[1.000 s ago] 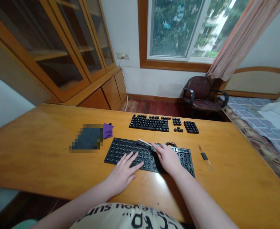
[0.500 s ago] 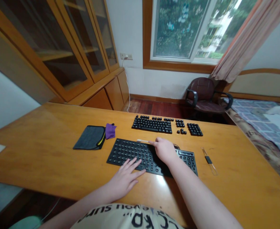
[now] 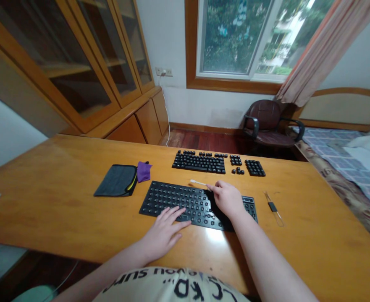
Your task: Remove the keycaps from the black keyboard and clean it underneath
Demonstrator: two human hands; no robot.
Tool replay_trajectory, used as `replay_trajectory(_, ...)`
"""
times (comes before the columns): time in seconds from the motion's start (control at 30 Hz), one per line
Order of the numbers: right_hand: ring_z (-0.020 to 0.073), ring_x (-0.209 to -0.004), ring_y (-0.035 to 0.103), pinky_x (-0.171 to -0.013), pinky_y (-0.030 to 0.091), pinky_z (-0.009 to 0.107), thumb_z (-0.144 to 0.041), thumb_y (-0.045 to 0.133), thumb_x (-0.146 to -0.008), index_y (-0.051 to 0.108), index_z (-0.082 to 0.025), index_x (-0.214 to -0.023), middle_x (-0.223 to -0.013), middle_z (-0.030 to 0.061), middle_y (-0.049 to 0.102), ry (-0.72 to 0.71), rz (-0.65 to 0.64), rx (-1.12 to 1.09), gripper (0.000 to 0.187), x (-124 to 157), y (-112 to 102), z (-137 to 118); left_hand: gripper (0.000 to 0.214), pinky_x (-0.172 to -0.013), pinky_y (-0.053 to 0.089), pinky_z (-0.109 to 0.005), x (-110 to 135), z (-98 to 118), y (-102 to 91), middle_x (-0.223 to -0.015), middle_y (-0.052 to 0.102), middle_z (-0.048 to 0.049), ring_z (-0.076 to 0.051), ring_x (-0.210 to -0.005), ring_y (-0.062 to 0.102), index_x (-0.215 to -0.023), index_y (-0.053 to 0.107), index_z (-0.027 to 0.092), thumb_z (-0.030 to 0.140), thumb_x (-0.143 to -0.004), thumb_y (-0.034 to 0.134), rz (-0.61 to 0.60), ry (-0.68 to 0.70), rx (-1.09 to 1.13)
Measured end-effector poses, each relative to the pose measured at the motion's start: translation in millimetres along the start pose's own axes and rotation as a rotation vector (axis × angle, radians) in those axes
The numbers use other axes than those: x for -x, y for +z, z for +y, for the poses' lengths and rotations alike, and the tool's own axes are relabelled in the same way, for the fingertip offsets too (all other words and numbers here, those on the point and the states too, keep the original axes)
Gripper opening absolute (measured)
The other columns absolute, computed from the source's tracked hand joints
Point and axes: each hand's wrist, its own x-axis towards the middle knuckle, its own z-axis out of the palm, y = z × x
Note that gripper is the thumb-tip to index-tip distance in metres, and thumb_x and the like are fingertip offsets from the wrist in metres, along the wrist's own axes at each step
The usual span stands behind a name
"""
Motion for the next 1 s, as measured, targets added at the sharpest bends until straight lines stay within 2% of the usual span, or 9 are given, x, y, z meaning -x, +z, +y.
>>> replay_trajectory(0.1, 0.0136, -0.077, 0.059, -0.067, 0.043, 0.023, -0.024, 0.046, -0.088, 0.066, -0.034, -0.111, -0.087, 0.0021, 0.065, -0.074, -0.046, -0.051, 0.032, 4, -2, 7, 0.049, -0.108, 0.023, -0.053, 0, 1, -0.8, -0.145, 0.034, -0.0009, -0.026, -0.133, 0.029, -0.128, 0.047, 0.038, 0.020, -0.083, 0.056, 0.009, -0.004, 0.011)
replay_trajectory(0.23, 0.0149, -0.076, 0.059, -0.067, 0.043, 0.024, -0.021, 0.047, -0.086, 0.069, -0.032, -0.106, -0.083, 0.0037, 0.065, 0.007, 0.025, 0.028, 0.032, 12, -6, 16, 0.047, -0.109, 0.022, -0.053, -1, 1, -1.4, -0.144, 0.034, -0.0014, -0.026, -0.132, 0.029, -0.127, 0.049, 0.036, 0.020, -0.083, 0.055, 0.022, -0.006, 0.018)
replay_trajectory(0.33, 0.0151, -0.079, 0.059, -0.071, 0.043, 0.025, -0.021, 0.048, -0.085, 0.070, -0.032, -0.103, -0.087, 0.0032, 0.066, -0.060, 0.003, -0.028, 0.030, 17, -8, 22, 0.047, -0.108, 0.022, -0.053, -1, 2, -2.8, -0.144, 0.035, -0.0019, -0.026, -0.131, 0.030, -0.127, 0.049, 0.036, 0.019, -0.083, 0.054, 0.018, -0.007, 0.019)
replay_trajectory(0.47, 0.0161, -0.078, 0.059, -0.073, 0.045, 0.027, -0.020, 0.046, -0.086, 0.071, -0.028, -0.102, -0.085, 0.0047, 0.067, 0.026, 0.031, -0.055, 0.030, 21, -9, 27, 0.048, -0.108, 0.022, -0.053, -2, 2, -4.1, -0.143, 0.035, -0.0017, -0.027, -0.131, 0.030, -0.126, 0.049, 0.037, 0.018, -0.083, 0.054, 0.006, -0.012, 0.021)
replay_trajectory(0.6, 0.0157, -0.078, 0.060, -0.072, 0.046, 0.027, -0.021, 0.048, -0.086, 0.072, -0.029, -0.100, -0.085, 0.0031, 0.067, 0.031, 0.025, -0.108, 0.029, 27, -10, 34, 0.048, -0.108, 0.022, -0.053, -1, 2, -4.0, -0.143, 0.036, -0.0018, -0.027, -0.131, 0.031, -0.126, 0.049, 0.036, 0.018, -0.083, 0.054, 0.019, -0.008, 0.024)
replay_trajectory(0.7, 0.0173, -0.076, 0.059, -0.071, 0.046, 0.029, -0.022, 0.048, -0.086, 0.072, -0.027, -0.101, -0.083, 0.0049, 0.066, 0.102, 0.092, -0.083, 0.028, 37, -14, 39, 0.048, -0.108, 0.022, -0.053, 0, 2, -4.3, -0.143, 0.036, -0.0019, -0.027, -0.130, 0.032, -0.127, 0.049, 0.037, 0.018, -0.083, 0.053, 0.014, -0.012, 0.017)
replay_trajectory(0.87, 0.0169, -0.080, 0.059, -0.075, 0.045, 0.031, -0.029, 0.052, -0.087, 0.072, -0.031, -0.098, -0.084, 0.0038, 0.065, -0.067, 0.057, -0.244, 0.023, 63, -15, 38, 0.044, -0.106, 0.024, -0.053, -2, 1, -4.9, -0.142, 0.038, -0.0014, -0.027, -0.128, 0.033, -0.124, 0.051, 0.038, 0.021, -0.084, 0.054, 0.005, -0.019, 0.024)
replay_trajectory(1.0, 0.0167, -0.077, 0.059, -0.072, 0.046, 0.031, -0.029, 0.050, -0.089, 0.072, -0.030, -0.098, -0.080, 0.0042, 0.065, -0.063, -0.007, -0.275, 0.023, 78, -6, 34, 0.042, -0.105, 0.024, -0.054, -5, 1, -4.9, -0.138, 0.041, -0.0007, -0.027, -0.125, 0.035, -0.121, 0.054, 0.039, 0.019, -0.084, 0.053, 0.015, -0.037, 0.023)
